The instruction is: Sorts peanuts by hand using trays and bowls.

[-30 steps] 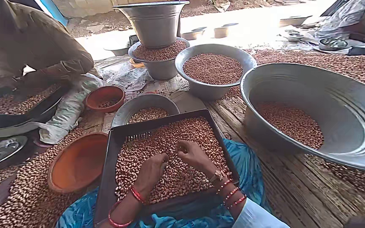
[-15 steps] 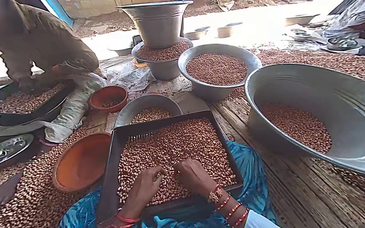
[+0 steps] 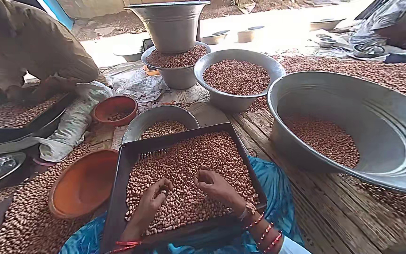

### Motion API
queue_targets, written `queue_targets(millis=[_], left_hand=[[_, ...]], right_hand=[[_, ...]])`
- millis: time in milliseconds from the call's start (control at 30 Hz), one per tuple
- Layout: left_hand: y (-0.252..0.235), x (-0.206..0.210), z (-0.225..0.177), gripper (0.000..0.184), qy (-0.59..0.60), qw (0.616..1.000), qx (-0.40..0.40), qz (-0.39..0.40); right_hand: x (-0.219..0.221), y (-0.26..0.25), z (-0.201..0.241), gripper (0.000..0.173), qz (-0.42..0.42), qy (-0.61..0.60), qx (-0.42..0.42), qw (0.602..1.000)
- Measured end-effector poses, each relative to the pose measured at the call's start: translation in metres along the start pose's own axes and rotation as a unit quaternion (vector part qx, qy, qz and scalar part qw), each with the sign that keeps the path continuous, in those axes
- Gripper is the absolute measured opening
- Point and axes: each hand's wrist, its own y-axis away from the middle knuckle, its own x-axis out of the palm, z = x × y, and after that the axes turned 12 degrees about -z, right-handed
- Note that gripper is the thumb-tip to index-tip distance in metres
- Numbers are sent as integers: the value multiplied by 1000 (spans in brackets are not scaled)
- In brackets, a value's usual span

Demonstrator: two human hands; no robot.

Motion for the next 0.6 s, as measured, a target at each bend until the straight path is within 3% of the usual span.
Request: queue_targets(millis=[100, 200, 300, 433, 533, 600], left_hand=[[11, -6, -10, 24, -86, 996, -6, 22], [25, 13, -16, 15, -223, 974, 43, 6], [29, 27, -12, 14, -262, 962, 77, 6], [27, 23, -14, 15, -264, 962, 57, 34], [29, 2, -21, 13, -203, 976, 51, 66], [34, -21, -20, 12, -94, 983, 72, 138]], right_hand=[[11, 6, 16, 24, 20, 251, -49, 967], [23, 9, 25, 23, 45, 357, -46, 932], [32, 8, 24, 24, 78, 390, -25, 917], [38, 11, 23, 24, 86, 400, -27, 912], [36, 11, 25, 24, 94, 405, -20, 909], [33, 13, 31, 24, 100, 400, -27, 911]])
